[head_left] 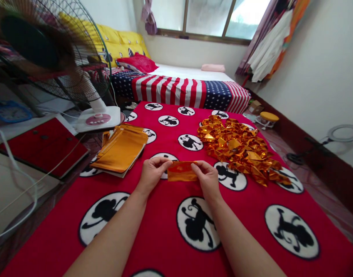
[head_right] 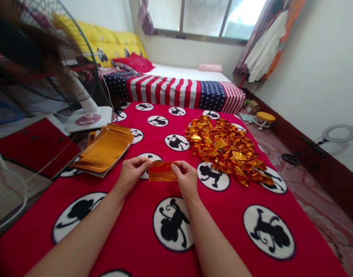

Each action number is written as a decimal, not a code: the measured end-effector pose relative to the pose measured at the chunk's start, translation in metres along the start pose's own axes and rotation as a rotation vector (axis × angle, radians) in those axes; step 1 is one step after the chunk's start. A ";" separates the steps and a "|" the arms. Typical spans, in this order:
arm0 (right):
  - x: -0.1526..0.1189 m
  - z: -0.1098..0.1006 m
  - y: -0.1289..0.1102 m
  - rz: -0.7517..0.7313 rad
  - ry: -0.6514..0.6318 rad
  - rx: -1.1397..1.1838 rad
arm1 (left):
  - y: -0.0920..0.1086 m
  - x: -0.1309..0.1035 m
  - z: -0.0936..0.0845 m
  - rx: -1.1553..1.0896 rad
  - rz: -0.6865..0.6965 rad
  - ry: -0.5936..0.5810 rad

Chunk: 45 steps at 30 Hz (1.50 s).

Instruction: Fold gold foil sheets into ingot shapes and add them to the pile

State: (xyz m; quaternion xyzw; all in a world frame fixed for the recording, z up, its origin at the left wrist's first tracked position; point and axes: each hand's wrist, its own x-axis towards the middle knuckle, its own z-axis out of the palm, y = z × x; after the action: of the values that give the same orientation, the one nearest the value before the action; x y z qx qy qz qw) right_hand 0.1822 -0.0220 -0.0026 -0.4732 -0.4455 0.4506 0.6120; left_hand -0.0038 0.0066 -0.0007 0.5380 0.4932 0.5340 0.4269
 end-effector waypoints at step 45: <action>-0.008 0.003 0.005 -0.123 0.051 -0.644 | 0.005 -0.011 0.004 0.997 0.107 0.027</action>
State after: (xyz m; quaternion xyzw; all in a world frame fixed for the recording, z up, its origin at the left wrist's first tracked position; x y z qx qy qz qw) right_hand 0.1775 -0.0281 -0.0080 -0.6256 -0.5775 0.2368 0.4680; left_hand 0.0012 -0.0050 0.0026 0.6941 0.6655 0.2617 0.0834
